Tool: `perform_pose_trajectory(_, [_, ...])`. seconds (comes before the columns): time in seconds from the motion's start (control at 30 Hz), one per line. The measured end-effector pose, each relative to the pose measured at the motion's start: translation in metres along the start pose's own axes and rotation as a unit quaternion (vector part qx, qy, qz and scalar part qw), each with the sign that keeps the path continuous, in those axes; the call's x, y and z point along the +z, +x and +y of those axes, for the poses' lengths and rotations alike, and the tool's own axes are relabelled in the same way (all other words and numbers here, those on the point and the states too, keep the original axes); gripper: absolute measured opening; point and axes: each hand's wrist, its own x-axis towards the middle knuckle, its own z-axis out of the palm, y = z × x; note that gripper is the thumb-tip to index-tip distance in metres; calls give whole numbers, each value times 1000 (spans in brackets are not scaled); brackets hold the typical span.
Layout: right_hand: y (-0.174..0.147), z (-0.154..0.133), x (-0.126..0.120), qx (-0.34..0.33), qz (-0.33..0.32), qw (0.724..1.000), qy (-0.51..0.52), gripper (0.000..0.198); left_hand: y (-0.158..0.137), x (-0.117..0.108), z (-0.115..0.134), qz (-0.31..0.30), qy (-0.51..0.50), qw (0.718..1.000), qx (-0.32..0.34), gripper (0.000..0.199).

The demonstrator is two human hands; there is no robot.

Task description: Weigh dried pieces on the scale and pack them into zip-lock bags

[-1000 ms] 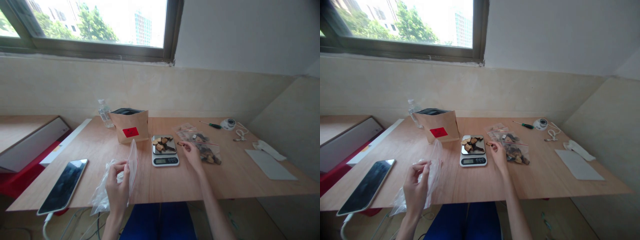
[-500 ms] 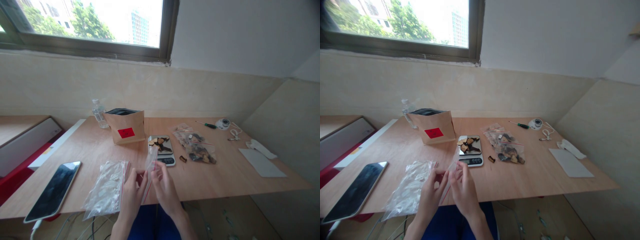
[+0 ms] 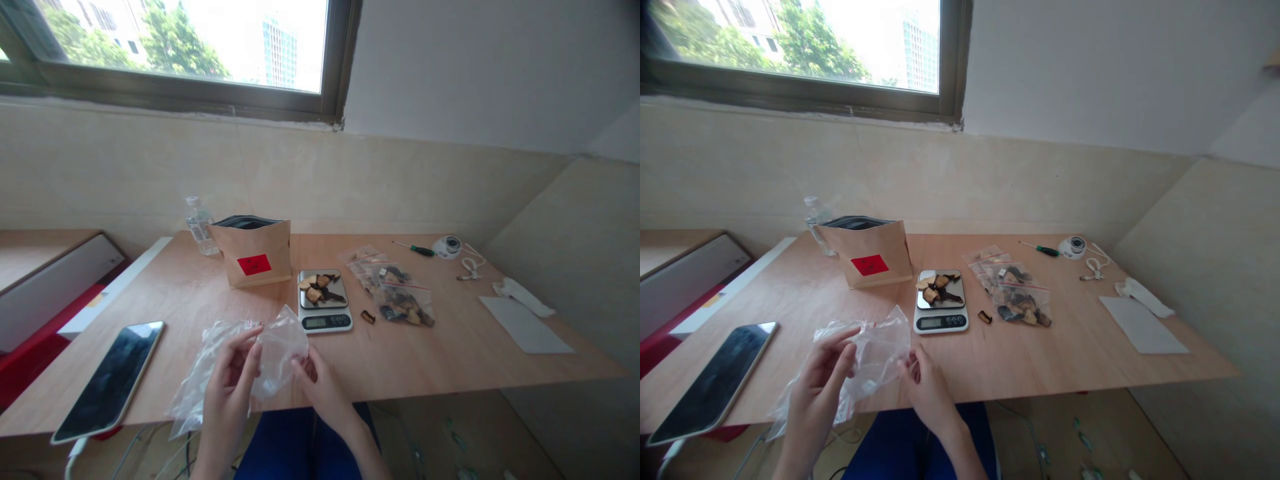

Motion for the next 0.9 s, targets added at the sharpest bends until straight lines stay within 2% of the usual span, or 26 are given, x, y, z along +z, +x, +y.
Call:
perform_pose_trajectory(0.07, [-6, -1, -6, -10, -11, 1000, -1, 28, -1, -1, 0, -30, 3, 1000, 0, 38])
perform_pose_trajectory(0.13, [-5, 2, -18, -29, 8, 999, -21, 30, -2, -1, -1, -59, 8, 998, -8, 39])
perform_pose_trajectory(0.23, [5, 12, -43, -67, 99, 989, -83, 28, -2, -2, -4, -79, 14, 997, -20, 42])
perform_pose_trajectory(0.37, [25, 24, -78, -124, 210, 952, -187, 22, -1, -4, -7, -74, 18, 997, -22, 44])
perform_pose_trajectory(0.5, [47, 27, -99, -161, 230, 922, -267, 21, 0, -6, -9, -66, -4, 997, -30, 44])
perform_pose_trajectory(0.67, [82, 29, -101, -183, 223, 877, -384, 25, 0, -5, -12, -56, -40, 997, -40, 45])
perform_pose_trajectory(0.77, [99, 31, -104, -179, 223, 859, -424, 19, 0, -6, -13, -44, -47, 996, -56, 47])
perform_pose_trajectory(0.83, [104, 33, -111, -169, 242, 855, -426, 18, 0, -8, -13, -42, -54, 996, -61, 46])
perform_pose_trajectory(0.9, [103, 35, -121, -153, 288, 847, -419, 23, 0, -10, -13, -41, -61, 995, -63, 45])
